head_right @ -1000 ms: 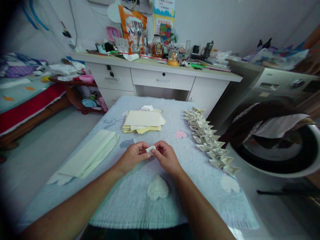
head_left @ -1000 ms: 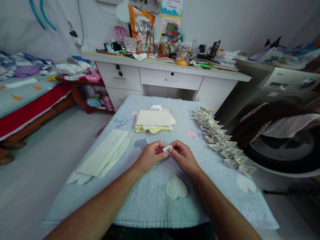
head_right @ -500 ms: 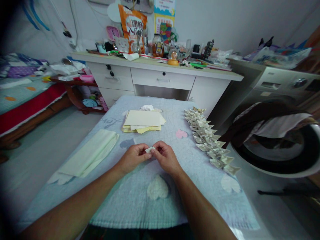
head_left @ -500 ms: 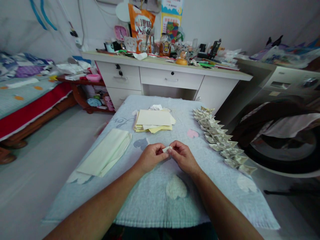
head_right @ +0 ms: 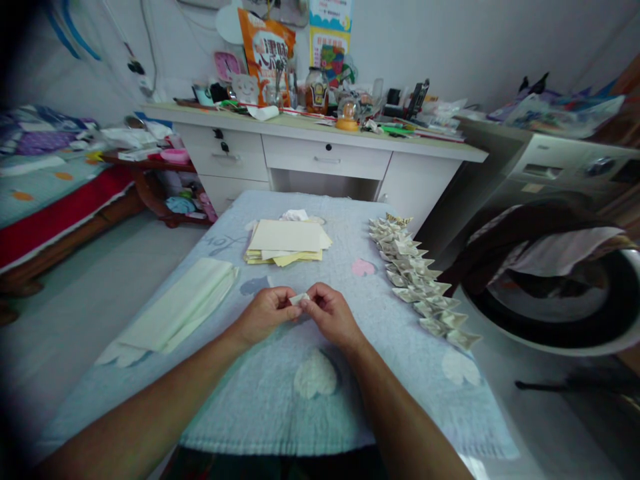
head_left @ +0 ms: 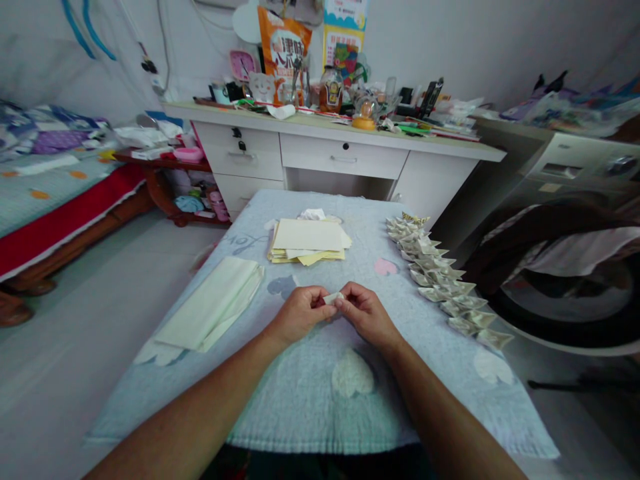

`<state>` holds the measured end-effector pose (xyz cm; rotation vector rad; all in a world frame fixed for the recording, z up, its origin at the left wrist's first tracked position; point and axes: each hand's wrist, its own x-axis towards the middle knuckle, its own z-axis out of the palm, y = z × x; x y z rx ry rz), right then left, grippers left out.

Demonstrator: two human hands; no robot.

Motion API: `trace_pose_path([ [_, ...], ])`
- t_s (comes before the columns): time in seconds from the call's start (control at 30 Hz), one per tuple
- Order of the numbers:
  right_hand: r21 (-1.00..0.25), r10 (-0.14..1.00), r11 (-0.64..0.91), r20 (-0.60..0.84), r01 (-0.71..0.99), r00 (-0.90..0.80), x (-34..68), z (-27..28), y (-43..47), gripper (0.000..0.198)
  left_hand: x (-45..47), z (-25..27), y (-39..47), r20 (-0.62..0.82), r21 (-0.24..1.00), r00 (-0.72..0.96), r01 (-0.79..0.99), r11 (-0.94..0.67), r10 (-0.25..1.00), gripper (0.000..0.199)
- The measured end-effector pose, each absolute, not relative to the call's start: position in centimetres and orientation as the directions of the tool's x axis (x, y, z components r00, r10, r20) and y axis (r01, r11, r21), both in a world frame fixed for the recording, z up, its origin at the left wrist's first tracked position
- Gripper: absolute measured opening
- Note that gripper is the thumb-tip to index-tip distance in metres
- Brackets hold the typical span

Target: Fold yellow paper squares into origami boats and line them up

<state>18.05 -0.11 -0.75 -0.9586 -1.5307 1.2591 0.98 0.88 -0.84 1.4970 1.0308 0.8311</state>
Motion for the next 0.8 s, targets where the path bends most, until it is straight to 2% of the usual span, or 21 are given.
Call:
trace_pose_path([
  [0.13,-0.986,0.944,0.166,0.165,-0.021,-0.285,18.00,-0.58,-0.22,0.024,1.26,-0.65,0.63,-0.058,0.986,0.392,0.169,-0.010,0.918,0.024],
  [0.27,-0.984,0.942,0.175,0.163,0.016,-0.292,18.03,-0.29,-0.27,0.025,1.31,-0.65,0.47,-0.079,0.980,0.398,0.201,-0.003,0.914,0.023],
  [0.67,-0.991,0.950,0.133,0.127,0.002,-0.284,17.91,-0.37,-0.29,0.026,1.21,-0.30,0.53,-0.073,0.980,0.379,0.201,-0.005,0.923,0.029],
  [0.8,-0.983,0.949,0.174,0.154,0.051,-0.277,18.17,-0.28,-0.21,0.027,1.18,-0.47,0.57,-0.030,0.965,0.392,0.252,-0.076,0.919,0.023],
])
